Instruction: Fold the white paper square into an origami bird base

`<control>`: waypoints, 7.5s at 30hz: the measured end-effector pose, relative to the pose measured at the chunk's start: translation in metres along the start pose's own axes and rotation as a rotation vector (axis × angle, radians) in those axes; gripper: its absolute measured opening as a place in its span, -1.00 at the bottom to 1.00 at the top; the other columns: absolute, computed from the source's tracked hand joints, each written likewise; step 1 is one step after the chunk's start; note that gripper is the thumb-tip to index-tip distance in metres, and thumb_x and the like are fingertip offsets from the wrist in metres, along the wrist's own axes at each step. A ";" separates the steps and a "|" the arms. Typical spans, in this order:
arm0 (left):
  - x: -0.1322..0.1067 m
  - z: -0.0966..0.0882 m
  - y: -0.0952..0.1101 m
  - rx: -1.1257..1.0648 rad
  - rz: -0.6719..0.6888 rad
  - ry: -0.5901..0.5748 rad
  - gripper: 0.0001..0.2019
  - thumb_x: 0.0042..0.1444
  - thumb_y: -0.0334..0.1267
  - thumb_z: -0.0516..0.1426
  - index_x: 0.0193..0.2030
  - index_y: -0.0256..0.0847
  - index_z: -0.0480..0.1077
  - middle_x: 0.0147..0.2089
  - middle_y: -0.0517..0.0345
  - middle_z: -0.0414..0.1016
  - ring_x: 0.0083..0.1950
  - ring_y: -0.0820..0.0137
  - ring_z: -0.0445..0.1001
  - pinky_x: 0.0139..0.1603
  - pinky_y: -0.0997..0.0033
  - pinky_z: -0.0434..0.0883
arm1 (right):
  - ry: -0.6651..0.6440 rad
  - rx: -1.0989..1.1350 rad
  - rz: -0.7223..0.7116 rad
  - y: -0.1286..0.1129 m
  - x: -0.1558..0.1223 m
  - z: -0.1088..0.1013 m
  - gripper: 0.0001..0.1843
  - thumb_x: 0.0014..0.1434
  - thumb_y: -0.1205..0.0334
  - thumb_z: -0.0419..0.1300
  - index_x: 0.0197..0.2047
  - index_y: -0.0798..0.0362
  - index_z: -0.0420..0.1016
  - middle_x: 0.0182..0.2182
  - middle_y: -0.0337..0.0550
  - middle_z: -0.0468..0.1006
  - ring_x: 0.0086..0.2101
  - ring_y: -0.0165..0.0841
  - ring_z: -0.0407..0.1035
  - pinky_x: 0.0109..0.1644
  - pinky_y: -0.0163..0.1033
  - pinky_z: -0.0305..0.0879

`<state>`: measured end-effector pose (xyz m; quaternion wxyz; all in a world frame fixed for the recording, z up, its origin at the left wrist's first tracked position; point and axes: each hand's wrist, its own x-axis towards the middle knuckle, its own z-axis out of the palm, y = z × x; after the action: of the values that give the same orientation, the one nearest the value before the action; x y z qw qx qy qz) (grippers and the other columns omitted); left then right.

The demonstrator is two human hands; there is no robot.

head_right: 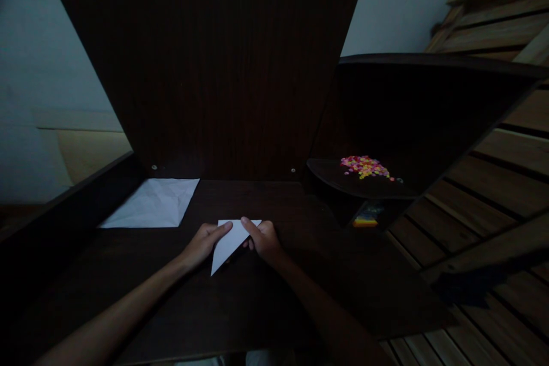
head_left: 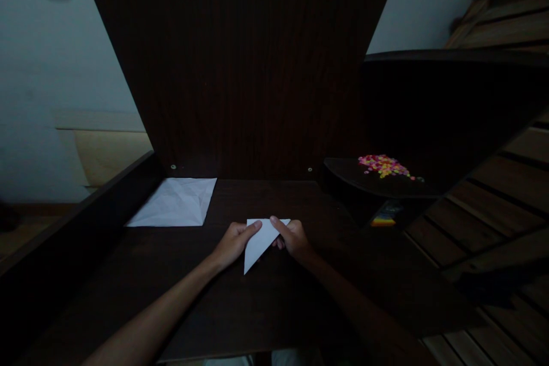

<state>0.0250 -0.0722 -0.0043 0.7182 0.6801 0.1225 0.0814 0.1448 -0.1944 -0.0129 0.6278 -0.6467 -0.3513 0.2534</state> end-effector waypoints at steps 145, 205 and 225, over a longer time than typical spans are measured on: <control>-0.003 -0.022 0.015 -0.032 0.303 0.208 -0.68 -0.10 -0.22 0.31 -0.20 -0.31 0.46 -0.45 0.10 0.53 -0.43 0.33 0.52 -0.37 0.38 0.44 | 0.020 0.447 0.154 0.000 0.009 -0.015 -0.61 -0.24 0.04 0.43 -0.63 0.09 0.35 -0.64 -0.26 0.39 -0.59 -0.46 0.25 -0.51 -0.35 0.15; 0.006 -0.024 0.006 0.256 0.290 0.365 -0.70 0.05 -0.02 0.19 -0.28 -0.24 0.54 -0.32 0.12 0.59 -0.25 0.27 0.54 -0.20 0.37 0.45 | -0.024 0.370 0.056 0.002 0.010 -0.015 -0.57 -0.08 -0.13 0.33 -0.42 0.06 0.36 -0.66 -0.36 0.32 -0.71 -0.54 0.18 -0.71 -0.44 0.00; 0.011 -0.022 0.004 -0.081 0.189 0.463 -0.61 -0.13 0.00 0.31 -0.44 -0.20 0.24 -0.55 0.30 0.41 -0.48 0.43 0.46 -0.36 0.40 0.46 | -0.003 0.224 -0.036 0.006 0.010 -0.017 -0.62 -0.13 0.00 0.38 -0.51 0.08 0.35 -0.68 -0.35 0.35 -0.73 -0.56 0.16 -0.70 -0.43 0.03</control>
<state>0.0295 -0.0474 -0.0018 0.6868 0.6224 0.2161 0.3069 0.1650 -0.1976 -0.0160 0.7002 -0.5656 -0.3332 0.2807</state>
